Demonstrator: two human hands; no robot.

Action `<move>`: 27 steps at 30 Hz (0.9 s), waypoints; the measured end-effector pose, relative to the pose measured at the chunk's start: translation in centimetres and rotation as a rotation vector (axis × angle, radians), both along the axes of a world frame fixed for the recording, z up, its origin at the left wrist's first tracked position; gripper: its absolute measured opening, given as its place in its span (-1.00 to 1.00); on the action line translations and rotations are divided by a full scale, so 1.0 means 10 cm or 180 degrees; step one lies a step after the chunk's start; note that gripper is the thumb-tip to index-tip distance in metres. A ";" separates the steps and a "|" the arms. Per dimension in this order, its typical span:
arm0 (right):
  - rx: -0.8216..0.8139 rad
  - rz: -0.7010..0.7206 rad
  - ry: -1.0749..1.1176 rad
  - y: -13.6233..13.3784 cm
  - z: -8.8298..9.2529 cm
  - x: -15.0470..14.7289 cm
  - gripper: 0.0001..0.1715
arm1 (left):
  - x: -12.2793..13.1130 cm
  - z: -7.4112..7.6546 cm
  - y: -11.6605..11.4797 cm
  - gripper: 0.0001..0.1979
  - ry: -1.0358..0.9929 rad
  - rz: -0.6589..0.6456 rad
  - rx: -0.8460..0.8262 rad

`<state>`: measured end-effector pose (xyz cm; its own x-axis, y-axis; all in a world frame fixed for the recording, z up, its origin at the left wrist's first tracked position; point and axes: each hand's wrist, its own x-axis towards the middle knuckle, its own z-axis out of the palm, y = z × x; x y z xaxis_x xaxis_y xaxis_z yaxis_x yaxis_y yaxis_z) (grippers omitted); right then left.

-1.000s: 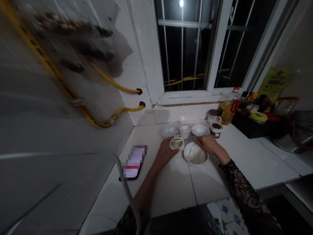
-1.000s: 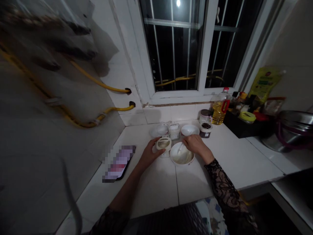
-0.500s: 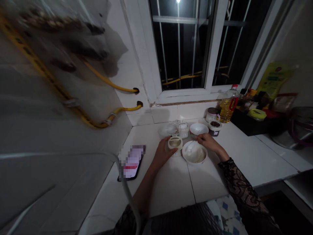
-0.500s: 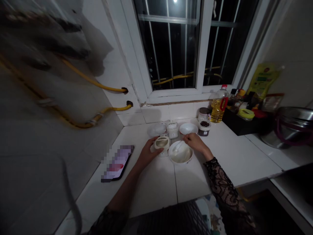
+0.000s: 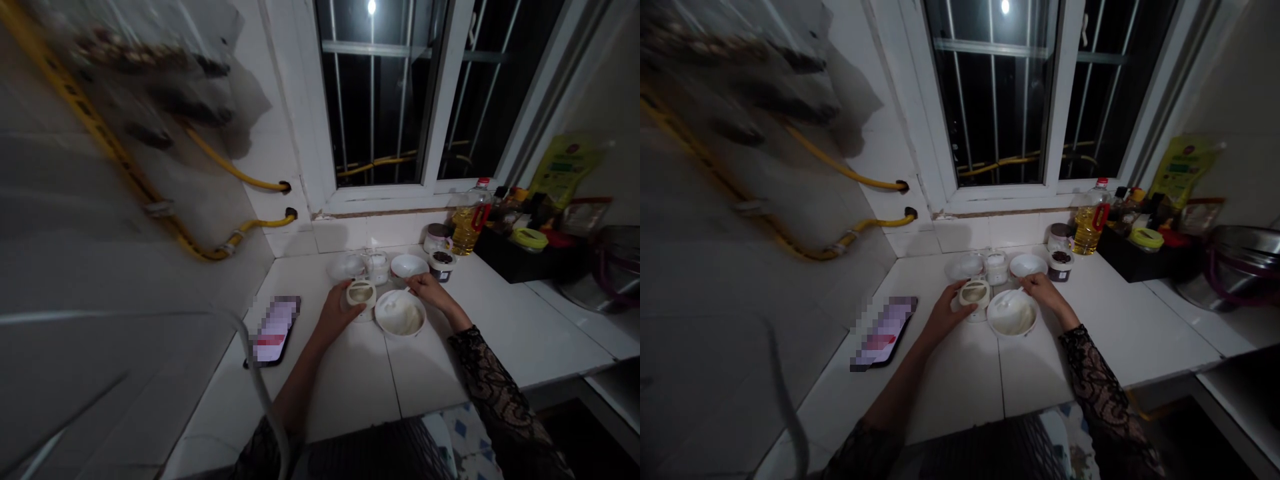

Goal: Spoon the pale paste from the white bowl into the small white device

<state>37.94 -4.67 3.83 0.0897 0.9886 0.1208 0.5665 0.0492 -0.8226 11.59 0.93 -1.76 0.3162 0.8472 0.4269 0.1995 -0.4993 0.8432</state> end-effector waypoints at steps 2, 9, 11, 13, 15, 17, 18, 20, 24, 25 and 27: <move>-0.0007 -0.0032 0.0070 0.01 -0.01 0.00 -0.33 | 0.00 0.00 0.00 -0.40 0.0021 -0.0002 0.0011; 0.0019 -0.0217 0.0224 0.01 -0.01 -0.04 -0.36 | 0.01 0.01 -0.01 -0.41 -0.0007 -0.0005 0.0070; 0.0079 -0.0268 0.0239 0.03 0.03 -0.08 -0.38 | 0.01 0.00 0.00 -0.41 0.0006 -0.0019 0.0074; 0.0145 -0.0311 0.0247 0.06 0.08 -0.15 -0.39 | 0.02 -0.01 0.01 -0.40 -0.0007 -0.0006 0.0076; 0.0288 -0.0367 0.0183 0.10 0.15 -0.24 -0.38 | 0.03 -0.02 0.01 -0.40 -0.0050 0.0022 0.0088; 0.0654 -0.0499 -0.0120 0.10 0.20 -0.36 -0.37 | 0.03 -0.02 0.02 -0.40 -0.0086 0.0003 0.0103; 0.0910 -0.0568 -0.0400 0.09 0.22 -0.43 -0.37 | 0.03 -0.02 0.02 -0.41 -0.0094 -0.0007 0.0099; 0.1374 -0.0556 -0.1176 0.04 0.23 -0.56 -0.39 | 0.03 -0.02 0.01 -0.41 -0.0084 -0.0036 0.0086; 0.1872 0.0061 -0.2572 -0.09 0.21 -0.71 -0.42 | 0.02 -0.01 0.01 -0.41 -0.0084 -0.0057 0.0095; 0.1955 0.0119 -0.2701 -0.12 0.22 -0.71 -0.41 | 0.02 -0.01 0.01 -0.40 -0.0095 -0.0066 0.0106; 0.2066 0.0015 -0.2672 -0.14 0.24 -0.65 -0.39 | 0.02 -0.01 0.01 -0.41 -0.0102 -0.0071 0.0132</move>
